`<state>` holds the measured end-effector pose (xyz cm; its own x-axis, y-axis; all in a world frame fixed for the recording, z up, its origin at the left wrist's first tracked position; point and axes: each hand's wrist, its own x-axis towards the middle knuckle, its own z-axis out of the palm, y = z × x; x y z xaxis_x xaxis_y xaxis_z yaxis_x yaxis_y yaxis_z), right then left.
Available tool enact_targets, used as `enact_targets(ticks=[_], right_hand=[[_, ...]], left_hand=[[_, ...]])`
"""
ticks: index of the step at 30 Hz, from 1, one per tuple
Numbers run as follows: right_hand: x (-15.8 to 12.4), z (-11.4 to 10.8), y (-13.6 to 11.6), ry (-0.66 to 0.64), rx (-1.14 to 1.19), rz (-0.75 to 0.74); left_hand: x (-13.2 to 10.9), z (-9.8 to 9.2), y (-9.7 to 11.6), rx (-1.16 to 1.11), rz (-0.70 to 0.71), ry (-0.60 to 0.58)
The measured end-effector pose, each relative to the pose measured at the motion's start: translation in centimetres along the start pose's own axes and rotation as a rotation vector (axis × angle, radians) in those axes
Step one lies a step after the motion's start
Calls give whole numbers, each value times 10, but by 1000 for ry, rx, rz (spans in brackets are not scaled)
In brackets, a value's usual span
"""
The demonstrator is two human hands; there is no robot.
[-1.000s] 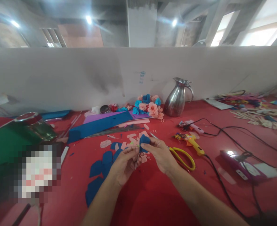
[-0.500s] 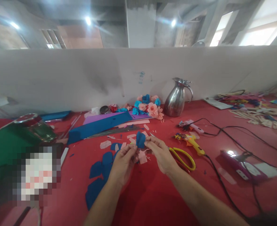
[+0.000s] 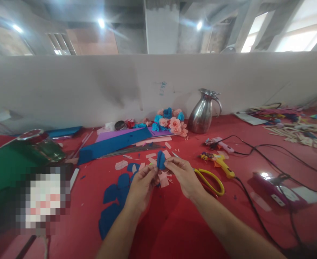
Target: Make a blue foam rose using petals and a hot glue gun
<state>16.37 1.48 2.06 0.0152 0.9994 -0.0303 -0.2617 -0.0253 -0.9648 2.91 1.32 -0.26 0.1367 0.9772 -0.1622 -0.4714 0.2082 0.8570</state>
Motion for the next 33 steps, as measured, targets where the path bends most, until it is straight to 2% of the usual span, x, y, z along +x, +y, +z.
enact_targets(ticks=[9,12,16,19,24,33], right_hand=[[0,2,3,2,28,-23],[-1,4,3,-23,51,1],[0,3,3,18,89,48],[1,3,3,63,81,35],[3,2,6,56,19,13],[2,3,6,39,104,-8]], left_hand=[[-2,2,0,27,4,19],[-1,4,0,37,30,-2],[-1,5,0,65,63,-9],[-2,6,2,77,62,1],[-3,6,1,80,35,-4],[0,1,-4,64,52,-20]])
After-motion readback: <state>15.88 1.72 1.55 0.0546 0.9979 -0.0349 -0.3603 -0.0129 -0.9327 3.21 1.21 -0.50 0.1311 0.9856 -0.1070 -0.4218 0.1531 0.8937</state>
